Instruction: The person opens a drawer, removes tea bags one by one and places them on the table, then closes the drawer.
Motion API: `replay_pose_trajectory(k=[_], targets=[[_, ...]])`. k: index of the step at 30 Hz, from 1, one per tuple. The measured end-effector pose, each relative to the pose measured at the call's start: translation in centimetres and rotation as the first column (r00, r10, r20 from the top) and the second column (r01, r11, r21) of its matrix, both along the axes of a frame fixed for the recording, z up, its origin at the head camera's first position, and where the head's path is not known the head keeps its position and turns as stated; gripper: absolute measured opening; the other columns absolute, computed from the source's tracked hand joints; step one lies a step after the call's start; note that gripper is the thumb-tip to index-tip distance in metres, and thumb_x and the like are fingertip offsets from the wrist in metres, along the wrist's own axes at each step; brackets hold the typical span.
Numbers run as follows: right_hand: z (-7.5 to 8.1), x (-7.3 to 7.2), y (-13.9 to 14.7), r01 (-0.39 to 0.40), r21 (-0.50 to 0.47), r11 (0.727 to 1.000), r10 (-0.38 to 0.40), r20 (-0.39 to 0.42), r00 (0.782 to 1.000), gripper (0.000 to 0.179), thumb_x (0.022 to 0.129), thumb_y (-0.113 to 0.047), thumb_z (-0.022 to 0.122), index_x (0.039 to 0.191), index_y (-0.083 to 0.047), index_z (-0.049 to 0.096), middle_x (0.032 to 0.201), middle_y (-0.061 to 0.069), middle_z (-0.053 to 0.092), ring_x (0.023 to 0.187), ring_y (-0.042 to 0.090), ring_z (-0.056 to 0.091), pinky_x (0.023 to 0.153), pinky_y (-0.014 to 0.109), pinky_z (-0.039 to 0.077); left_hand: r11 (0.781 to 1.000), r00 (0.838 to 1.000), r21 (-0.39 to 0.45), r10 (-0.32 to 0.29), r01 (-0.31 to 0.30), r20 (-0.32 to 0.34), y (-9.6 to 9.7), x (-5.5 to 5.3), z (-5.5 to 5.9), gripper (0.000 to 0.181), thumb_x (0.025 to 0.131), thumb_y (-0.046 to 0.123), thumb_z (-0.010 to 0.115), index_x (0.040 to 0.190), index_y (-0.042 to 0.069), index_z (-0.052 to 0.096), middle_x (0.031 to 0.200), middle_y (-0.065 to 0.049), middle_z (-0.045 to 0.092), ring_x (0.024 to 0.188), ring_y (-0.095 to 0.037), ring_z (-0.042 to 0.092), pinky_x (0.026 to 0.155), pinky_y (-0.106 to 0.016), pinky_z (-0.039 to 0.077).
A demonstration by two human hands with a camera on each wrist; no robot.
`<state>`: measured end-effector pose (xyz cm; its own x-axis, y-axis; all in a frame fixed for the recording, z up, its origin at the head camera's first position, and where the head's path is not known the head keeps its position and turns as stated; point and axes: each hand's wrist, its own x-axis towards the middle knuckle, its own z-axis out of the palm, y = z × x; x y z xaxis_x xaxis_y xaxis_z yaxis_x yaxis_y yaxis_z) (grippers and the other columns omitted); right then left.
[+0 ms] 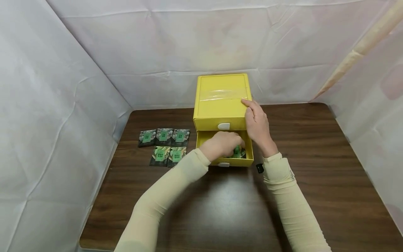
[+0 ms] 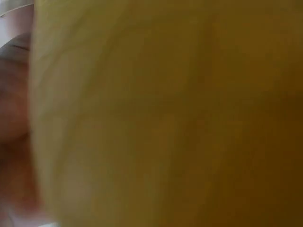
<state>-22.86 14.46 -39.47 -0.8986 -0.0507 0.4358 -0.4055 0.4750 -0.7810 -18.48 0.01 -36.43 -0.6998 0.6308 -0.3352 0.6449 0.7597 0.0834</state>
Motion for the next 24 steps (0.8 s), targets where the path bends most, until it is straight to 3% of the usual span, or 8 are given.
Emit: replay_pose_trajectory(k=[3,6,10,15,20,24], targets=[[0.1,0.0,0.1,0.000,-0.004,1.000,0.000,0.007,1.000,0.046,0.103,-0.035,0.030,0.137,-0.022,0.059,0.149,-0.001,0.041,0.136,0.015,0.035,0.096,0.053,0.039,1.000,0.998,-0.005,-0.029,0.030,0.058,0.2,-0.4,-0.5,0.048,0.089,0.002,0.065,0.126,0.031,0.067,0.126,0.008,0.061,0.111,-0.012,0.058,0.075,-0.031,0.052],[0.3,0.0,0.2,0.009,-0.004,1.000,-0.009,0.007,1.000,0.047,0.103,-0.035,0.030,0.136,-0.021,0.059,0.149,0.000,0.041,0.137,0.016,0.034,0.096,0.053,0.040,0.999,0.996,0.002,-0.045,0.045,0.078,0.3,-0.6,-0.9,0.045,0.090,0.003,0.064,0.124,0.031,0.069,0.125,0.008,0.062,0.107,-0.010,0.058,0.073,-0.029,0.051],[0.4,0.0,0.2,0.019,0.003,1.000,-0.019,0.003,1.000,0.047,0.102,-0.035,0.030,0.136,-0.021,0.060,0.149,0.000,0.041,0.137,0.016,0.034,0.101,0.054,0.037,0.999,0.999,-0.018,-0.038,0.038,0.037,0.3,-0.6,-1.2,0.039,0.090,0.017,0.069,0.127,0.029,0.067,0.120,0.006,0.063,0.099,-0.009,0.057,0.073,-0.031,0.051],[0.3,0.0,0.2,0.023,0.006,1.000,-0.023,0.010,1.000,0.047,0.103,-0.037,0.030,0.136,-0.021,0.060,0.150,0.000,0.040,0.136,0.013,0.034,0.103,0.052,0.036,0.994,0.999,-0.110,-0.015,0.009,-0.046,0.3,-0.7,-1.7,0.049,0.087,0.044,0.071,0.131,0.026,0.061,0.127,0.002,0.057,0.106,-0.014,0.057,0.080,-0.036,0.052],[0.1,0.0,0.1,0.014,0.002,1.000,-0.014,0.012,1.000,0.047,0.103,-0.037,0.030,0.136,-0.021,0.059,0.150,0.000,0.039,0.136,0.016,0.035,0.101,0.054,0.037,0.980,0.997,-0.192,0.035,-0.049,-0.075,0.3,-0.5,-2.0,0.057,0.092,0.042,0.064,0.142,0.017,0.050,0.138,-0.005,0.049,0.106,-0.020,0.058,0.078,-0.037,0.053],[0.1,0.2,0.1,0.009,0.009,1.000,-0.009,0.013,1.000,0.047,0.103,-0.036,0.029,0.137,-0.022,0.058,0.151,-0.001,0.038,0.136,0.018,0.036,0.099,0.053,0.038,0.977,0.992,-0.195,0.061,-0.082,-0.114,0.4,-0.2,-2.0,0.042,0.096,0.032,0.057,0.134,0.013,0.056,0.127,-0.005,0.055,0.103,-0.020,0.060,0.074,-0.038,0.055]])
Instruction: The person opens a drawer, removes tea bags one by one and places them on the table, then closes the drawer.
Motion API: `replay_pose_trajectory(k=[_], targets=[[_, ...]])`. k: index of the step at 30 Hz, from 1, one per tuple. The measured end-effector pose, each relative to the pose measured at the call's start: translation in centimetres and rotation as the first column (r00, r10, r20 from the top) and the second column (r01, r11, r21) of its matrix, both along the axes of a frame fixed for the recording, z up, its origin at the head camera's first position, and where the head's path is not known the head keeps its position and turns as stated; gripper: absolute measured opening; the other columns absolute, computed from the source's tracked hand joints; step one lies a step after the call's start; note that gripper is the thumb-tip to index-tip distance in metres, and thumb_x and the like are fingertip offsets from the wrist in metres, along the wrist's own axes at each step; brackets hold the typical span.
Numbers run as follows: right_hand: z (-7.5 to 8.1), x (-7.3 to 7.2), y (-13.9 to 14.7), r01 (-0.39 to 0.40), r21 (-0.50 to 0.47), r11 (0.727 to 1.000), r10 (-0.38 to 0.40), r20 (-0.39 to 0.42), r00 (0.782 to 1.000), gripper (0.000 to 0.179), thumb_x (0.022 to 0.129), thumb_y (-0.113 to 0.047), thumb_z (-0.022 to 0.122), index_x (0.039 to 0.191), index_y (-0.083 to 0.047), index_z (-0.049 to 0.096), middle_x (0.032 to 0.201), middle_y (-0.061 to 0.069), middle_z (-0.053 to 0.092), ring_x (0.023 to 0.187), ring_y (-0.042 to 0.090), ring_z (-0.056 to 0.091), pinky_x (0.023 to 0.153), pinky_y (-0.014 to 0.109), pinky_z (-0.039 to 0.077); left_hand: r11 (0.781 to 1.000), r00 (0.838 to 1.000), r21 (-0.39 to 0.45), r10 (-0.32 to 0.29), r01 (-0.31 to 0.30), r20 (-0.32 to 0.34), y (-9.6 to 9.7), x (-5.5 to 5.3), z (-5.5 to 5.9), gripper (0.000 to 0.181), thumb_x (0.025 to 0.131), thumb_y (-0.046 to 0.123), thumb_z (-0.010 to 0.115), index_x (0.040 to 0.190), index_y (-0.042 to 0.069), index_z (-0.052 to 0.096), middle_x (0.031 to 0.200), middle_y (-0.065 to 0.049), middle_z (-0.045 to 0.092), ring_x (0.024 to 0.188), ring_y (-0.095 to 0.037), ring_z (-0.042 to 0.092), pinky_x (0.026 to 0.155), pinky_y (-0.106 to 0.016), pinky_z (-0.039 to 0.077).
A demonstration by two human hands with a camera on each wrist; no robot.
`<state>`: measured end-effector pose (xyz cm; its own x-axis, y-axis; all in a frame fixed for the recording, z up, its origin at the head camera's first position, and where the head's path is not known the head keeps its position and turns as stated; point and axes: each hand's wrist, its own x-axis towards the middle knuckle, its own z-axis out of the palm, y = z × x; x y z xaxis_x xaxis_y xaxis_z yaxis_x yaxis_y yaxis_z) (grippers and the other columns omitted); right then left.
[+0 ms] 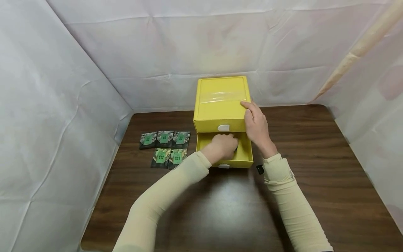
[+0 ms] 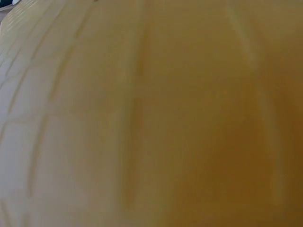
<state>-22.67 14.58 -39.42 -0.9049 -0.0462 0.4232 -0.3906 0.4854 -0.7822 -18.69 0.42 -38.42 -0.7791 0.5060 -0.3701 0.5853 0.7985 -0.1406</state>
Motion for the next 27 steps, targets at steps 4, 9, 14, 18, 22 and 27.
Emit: replay_pose_trajectory(k=[4,9,14,18,22,27], targets=[[-0.1,0.0,-0.2,0.010,0.002,1.000,-0.010,0.007,1.000,0.047,0.103,-0.037,0.029,0.136,-0.022,0.059,0.151,-0.001,0.039,0.136,0.017,0.036,0.101,0.052,0.037,0.999,0.993,0.006,-0.053,0.054,-0.102,-0.5,0.2,0.0,0.020,0.098,0.018,0.052,0.111,0.017,0.067,0.108,0.000,0.063,0.091,-0.017,0.064,0.065,-0.038,0.056],[-0.1,-0.1,-0.2,0.010,0.002,1.000,-0.010,-0.010,1.000,0.047,0.103,-0.035,0.029,0.137,-0.021,0.059,0.151,0.000,0.039,0.136,0.018,0.036,0.103,0.053,0.035,0.993,0.968,0.031,-0.102,0.112,-0.228,-1.2,0.9,0.5,0.017,0.096,0.013,0.056,0.092,0.024,0.070,0.095,0.006,0.065,0.076,-0.014,0.064,0.056,-0.036,0.054],[-0.1,0.0,0.0,0.000,0.002,1.000,0.000,-0.010,1.000,0.045,0.104,-0.035,0.031,0.136,-0.020,0.059,0.151,0.001,0.039,0.137,0.017,0.034,0.104,0.052,0.035,0.974,0.935,0.151,-0.111,0.170,-0.335,-2.1,3.3,2.9,0.017,0.092,0.011,0.061,0.087,0.026,0.069,0.085,0.009,0.063,0.068,-0.011,0.061,0.053,-0.032,0.051],[0.0,-0.1,0.6,0.006,-0.008,1.000,-0.006,-0.016,1.000,0.046,0.103,-0.035,0.031,0.136,-0.020,0.059,0.150,0.002,0.040,0.136,0.019,0.036,0.102,0.053,0.036,0.938,0.900,0.232,-0.146,0.258,-0.410,-3.0,5.7,6.4,0.017,0.089,0.010,0.065,0.096,0.024,0.070,0.087,0.010,0.063,0.071,-0.009,0.059,0.058,-0.027,0.047],[0.1,-0.2,1.1,0.016,-0.008,1.000,-0.016,-0.033,0.999,0.046,0.104,-0.035,0.031,0.136,-0.019,0.059,0.148,0.002,0.042,0.135,0.019,0.037,0.102,0.052,0.036,0.900,0.839,0.313,-0.098,0.304,-0.535,-4.6,7.3,9.0,0.021,0.089,0.009,0.064,0.107,0.019,0.070,0.097,0.007,0.067,0.080,-0.012,0.063,0.061,-0.027,0.047],[0.3,-0.2,1.7,0.019,-0.010,1.000,-0.019,-0.040,0.999,0.045,0.103,-0.033,0.031,0.136,-0.019,0.059,0.147,0.001,0.044,0.135,0.019,0.038,0.104,0.051,0.035,0.829,0.726,0.466,0.110,0.310,-0.678,-8.1,8.5,10.0,0.034,0.087,-0.002,0.058,0.116,0.012,0.070,0.114,-0.003,0.069,0.099,-0.021,0.067,0.067,-0.034,0.053]])
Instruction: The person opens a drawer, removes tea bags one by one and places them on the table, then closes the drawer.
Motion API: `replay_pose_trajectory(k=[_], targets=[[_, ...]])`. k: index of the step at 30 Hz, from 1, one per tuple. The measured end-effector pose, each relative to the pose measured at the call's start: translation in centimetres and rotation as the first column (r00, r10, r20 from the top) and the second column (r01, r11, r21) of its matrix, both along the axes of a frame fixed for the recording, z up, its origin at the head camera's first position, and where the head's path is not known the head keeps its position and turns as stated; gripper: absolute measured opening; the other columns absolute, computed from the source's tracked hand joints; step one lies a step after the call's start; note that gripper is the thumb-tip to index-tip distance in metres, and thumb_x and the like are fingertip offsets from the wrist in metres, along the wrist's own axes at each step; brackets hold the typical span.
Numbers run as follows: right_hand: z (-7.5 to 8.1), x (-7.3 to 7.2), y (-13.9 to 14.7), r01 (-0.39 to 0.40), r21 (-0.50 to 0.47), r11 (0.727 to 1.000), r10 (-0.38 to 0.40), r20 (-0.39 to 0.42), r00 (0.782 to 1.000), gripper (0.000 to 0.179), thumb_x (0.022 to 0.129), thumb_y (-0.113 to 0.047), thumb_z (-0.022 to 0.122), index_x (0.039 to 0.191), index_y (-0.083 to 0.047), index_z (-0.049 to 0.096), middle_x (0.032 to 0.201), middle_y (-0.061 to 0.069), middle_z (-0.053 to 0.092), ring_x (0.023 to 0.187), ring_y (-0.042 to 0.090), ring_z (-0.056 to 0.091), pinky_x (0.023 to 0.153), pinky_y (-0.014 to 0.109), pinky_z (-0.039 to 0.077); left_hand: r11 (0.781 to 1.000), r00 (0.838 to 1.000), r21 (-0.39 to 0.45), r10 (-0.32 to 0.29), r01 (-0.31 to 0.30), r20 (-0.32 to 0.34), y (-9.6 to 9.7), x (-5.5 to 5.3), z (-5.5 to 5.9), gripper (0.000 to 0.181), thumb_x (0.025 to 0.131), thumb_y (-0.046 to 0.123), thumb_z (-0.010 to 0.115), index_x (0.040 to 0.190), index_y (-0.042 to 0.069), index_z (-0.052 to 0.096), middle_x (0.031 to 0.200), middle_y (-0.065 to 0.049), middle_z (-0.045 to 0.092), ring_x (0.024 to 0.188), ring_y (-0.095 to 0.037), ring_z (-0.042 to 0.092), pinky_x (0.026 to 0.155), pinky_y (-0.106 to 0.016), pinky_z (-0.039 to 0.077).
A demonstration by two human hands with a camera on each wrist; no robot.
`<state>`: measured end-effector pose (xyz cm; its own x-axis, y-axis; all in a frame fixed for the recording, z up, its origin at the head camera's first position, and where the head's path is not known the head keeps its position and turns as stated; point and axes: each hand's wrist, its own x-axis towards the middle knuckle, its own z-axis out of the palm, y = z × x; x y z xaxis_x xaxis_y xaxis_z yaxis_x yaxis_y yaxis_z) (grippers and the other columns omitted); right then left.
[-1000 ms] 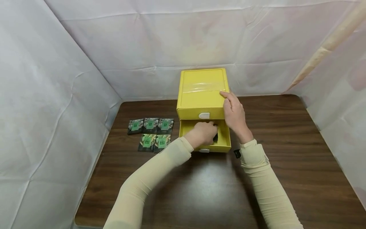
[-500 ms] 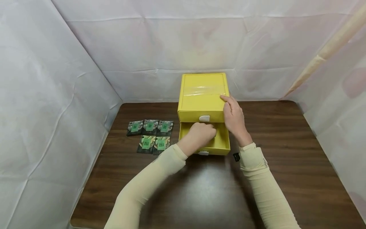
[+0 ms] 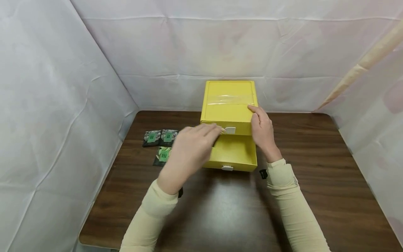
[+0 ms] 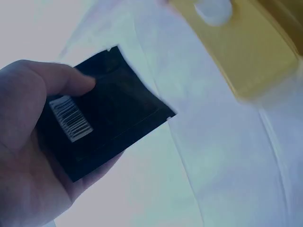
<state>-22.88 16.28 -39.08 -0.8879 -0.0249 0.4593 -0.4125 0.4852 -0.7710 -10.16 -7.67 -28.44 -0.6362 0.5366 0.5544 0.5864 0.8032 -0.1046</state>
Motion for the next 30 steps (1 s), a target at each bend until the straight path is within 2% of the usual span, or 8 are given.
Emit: replay_pose_trajectory(k=[2,5,8,12,17,22,27,30], targets=[[0.1,0.0,0.2,0.007,-0.003,1.000,-0.007,-0.002,1.000,0.045,0.103,-0.033,0.032,0.135,-0.019,0.060,0.146,0.001,0.045,0.134,0.018,0.038,0.104,0.051,0.035,0.995,0.999,0.096,0.038,-0.034,-0.038,-1.8,0.2,-0.2,0.041,0.081,-0.008,0.056,0.116,0.009,0.071,0.114,-0.006,0.069,0.094,-0.023,0.067,0.061,-0.034,0.052],[0.1,0.1,0.4,0.017,-0.008,1.000,-0.017,-0.003,1.000,0.045,0.103,-0.033,0.032,0.135,-0.019,0.060,0.146,0.000,0.046,0.134,0.017,0.039,0.104,0.050,0.035,0.980,0.995,0.179,0.094,-0.085,-0.042,-4.5,0.2,-0.9,0.049,0.074,-0.013,0.055,0.116,0.007,0.070,0.112,-0.009,0.067,0.081,-0.026,0.065,0.050,-0.033,0.045],[0.0,0.1,0.4,0.019,-0.011,1.000,-0.019,-0.005,1.000,0.045,0.103,-0.033,0.032,0.135,-0.019,0.060,0.145,0.000,0.046,0.134,0.016,0.038,0.105,0.049,0.034,0.972,0.989,0.187,0.145,-0.140,-0.017,-7.2,0.1,-2.0,0.048,0.073,-0.012,0.062,0.117,0.007,0.070,0.111,-0.011,0.064,0.080,-0.030,0.062,0.051,-0.037,0.045],[0.0,0.1,0.3,0.012,-0.006,1.000,-0.012,-0.011,1.000,0.046,0.103,-0.035,0.030,0.136,-0.019,0.059,0.147,0.000,0.045,0.136,0.012,0.035,0.107,0.046,0.033,0.959,0.977,0.185,0.210,-0.213,0.036,-11.0,0.1,-3.9,0.043,0.077,-0.008,0.066,0.118,0.006,0.069,0.111,-0.014,0.061,0.089,-0.034,0.061,0.057,-0.045,0.049],[0.2,0.2,0.1,-0.001,-0.004,1.000,0.001,-0.015,1.000,0.048,0.103,-0.036,0.029,0.136,-0.019,0.059,0.148,0.002,0.044,0.136,0.011,0.034,0.106,0.048,0.034,0.919,0.939,0.204,0.316,-0.339,0.137,-15.5,0.3,-7.1,0.034,0.086,-0.004,0.060,0.118,0.002,0.069,0.105,-0.017,0.057,0.083,-0.034,0.057,0.055,-0.045,0.048],[0.5,0.1,-0.1,-0.015,0.002,1.000,0.015,-0.013,1.000,0.048,0.103,-0.036,0.029,0.137,-0.018,0.058,0.149,0.003,0.041,0.136,0.012,0.035,0.103,0.050,0.036,0.884,0.894,0.194,0.377,-0.425,0.243,-18.8,0.8,-10.0,0.032,0.085,-0.007,0.061,0.115,-0.001,0.070,0.097,-0.016,0.055,0.083,-0.034,0.051,0.062,-0.046,0.044],[0.5,0.1,-0.1,-0.014,0.006,1.000,0.014,-0.003,1.000,0.048,0.103,-0.036,0.028,0.138,-0.019,0.057,0.150,0.002,0.040,0.137,0.012,0.033,0.100,0.049,0.037,0.877,0.873,0.182,0.381,-0.446,0.304,-20.8,0.5,-12.3,0.031,0.083,-0.008,0.063,0.114,-0.005,0.070,0.094,-0.018,0.054,0.079,-0.034,0.048,0.064,-0.046,0.041],[0.4,0.3,-0.1,-0.008,0.013,1.000,0.008,0.019,1.000,0.048,0.103,-0.037,0.028,0.138,-0.020,0.057,0.150,0.002,0.039,0.137,0.013,0.033,0.101,0.050,0.036,0.876,0.850,0.149,0.384,-0.459,0.360,-21.9,0.1,-14.1,0.031,0.084,-0.006,0.064,0.114,-0.007,0.069,0.095,-0.019,0.055,0.081,-0.036,0.051,0.067,-0.047,0.043]])
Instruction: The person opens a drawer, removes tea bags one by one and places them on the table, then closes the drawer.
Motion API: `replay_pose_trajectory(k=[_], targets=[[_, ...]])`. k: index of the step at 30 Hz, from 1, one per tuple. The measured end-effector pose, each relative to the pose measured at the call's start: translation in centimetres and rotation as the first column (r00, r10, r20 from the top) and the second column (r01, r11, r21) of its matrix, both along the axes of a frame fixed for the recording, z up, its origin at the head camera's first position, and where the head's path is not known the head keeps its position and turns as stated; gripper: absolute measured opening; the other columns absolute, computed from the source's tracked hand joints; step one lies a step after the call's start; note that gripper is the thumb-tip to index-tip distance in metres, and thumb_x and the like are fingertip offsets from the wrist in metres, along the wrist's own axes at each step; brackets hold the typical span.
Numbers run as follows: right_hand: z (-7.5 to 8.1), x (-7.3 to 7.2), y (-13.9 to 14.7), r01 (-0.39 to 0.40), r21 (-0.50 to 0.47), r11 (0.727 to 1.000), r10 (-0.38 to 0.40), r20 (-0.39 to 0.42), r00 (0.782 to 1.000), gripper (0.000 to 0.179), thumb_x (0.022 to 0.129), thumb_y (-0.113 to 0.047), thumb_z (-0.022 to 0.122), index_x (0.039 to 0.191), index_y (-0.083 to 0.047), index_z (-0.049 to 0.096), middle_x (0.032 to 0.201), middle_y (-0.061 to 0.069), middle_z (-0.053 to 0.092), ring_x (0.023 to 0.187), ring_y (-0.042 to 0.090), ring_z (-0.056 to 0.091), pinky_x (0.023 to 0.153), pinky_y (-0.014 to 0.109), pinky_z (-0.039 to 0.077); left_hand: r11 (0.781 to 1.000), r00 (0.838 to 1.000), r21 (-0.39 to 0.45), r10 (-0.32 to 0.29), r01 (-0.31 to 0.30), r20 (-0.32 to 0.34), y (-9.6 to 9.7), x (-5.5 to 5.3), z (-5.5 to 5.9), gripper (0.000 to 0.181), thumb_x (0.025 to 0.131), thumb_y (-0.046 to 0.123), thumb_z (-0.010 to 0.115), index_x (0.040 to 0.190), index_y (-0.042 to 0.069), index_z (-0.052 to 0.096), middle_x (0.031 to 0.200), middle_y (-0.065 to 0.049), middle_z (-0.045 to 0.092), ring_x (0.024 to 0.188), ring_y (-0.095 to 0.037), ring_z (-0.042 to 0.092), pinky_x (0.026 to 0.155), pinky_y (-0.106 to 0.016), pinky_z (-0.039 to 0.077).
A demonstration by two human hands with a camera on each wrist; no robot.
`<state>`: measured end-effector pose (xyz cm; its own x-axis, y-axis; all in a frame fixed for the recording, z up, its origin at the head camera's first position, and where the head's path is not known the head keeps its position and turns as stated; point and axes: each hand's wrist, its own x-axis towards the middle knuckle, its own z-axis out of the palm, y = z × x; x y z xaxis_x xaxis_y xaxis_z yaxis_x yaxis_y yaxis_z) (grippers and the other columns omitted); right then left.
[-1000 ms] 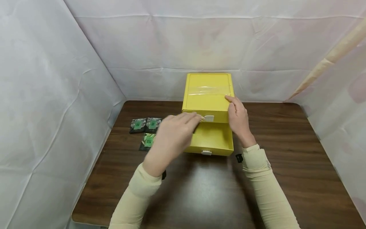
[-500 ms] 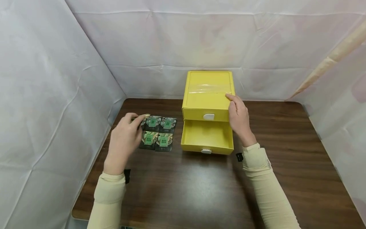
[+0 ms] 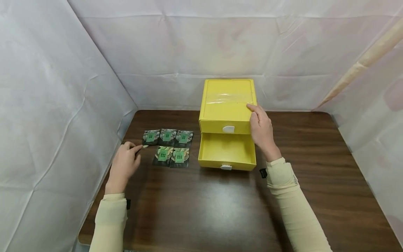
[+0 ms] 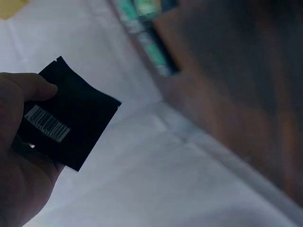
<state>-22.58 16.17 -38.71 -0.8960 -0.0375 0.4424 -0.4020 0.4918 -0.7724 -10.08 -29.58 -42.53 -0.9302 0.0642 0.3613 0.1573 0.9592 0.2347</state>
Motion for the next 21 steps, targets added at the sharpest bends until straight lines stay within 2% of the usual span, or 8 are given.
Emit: replay_pose_trajectory(k=[4,13,18,21], targets=[[0.1,0.1,0.0,0.010,0.013,1.000,-0.010,0.011,1.000,0.048,0.103,-0.037,0.028,0.138,-0.022,0.057,0.150,0.002,0.039,0.137,0.015,0.033,0.105,0.051,0.033,1.000,0.998,-0.026,0.014,-0.012,0.067,-1.1,-0.5,-2.0,0.030,0.084,-0.003,0.065,0.114,-0.006,0.069,0.099,-0.021,0.059,0.085,-0.039,0.058,0.069,-0.051,0.048],[0.2,0.0,0.0,0.021,0.016,1.000,-0.021,-0.012,1.000,0.047,0.103,-0.036,0.030,0.136,-0.021,0.059,0.149,0.003,0.042,0.136,0.013,0.034,0.106,0.050,0.034,0.997,0.996,0.009,0.076,-0.077,0.040,-1.8,-0.9,-5.4,0.030,0.085,-0.002,0.063,0.113,-0.006,0.069,0.096,-0.022,0.062,0.067,-0.031,0.055,0.058,-0.046,0.046],[0.2,0.0,0.0,0.023,0.008,1.000,-0.023,-0.007,1.000,0.046,0.103,-0.036,0.030,0.136,-0.020,0.060,0.149,0.001,0.042,0.135,0.014,0.037,0.104,0.050,0.035,0.995,0.995,0.032,0.093,-0.094,0.045,-1.9,-1.0,-6.6,0.028,0.085,-0.003,0.064,0.111,-0.007,0.070,0.096,-0.024,0.062,0.068,-0.034,0.059,0.060,-0.050,0.049],[0.1,0.0,0.0,0.015,0.008,1.000,-0.015,-0.003,1.000,0.046,0.103,-0.035,0.030,0.136,-0.020,0.059,0.149,0.000,0.041,0.135,0.014,0.037,0.104,0.050,0.035,0.994,0.992,0.043,0.100,-0.104,0.074,-1.9,-1.1,-7.0,0.028,0.085,-0.002,0.063,0.112,-0.007,0.070,0.097,-0.024,0.062,0.069,-0.036,0.060,0.062,-0.052,0.050]])
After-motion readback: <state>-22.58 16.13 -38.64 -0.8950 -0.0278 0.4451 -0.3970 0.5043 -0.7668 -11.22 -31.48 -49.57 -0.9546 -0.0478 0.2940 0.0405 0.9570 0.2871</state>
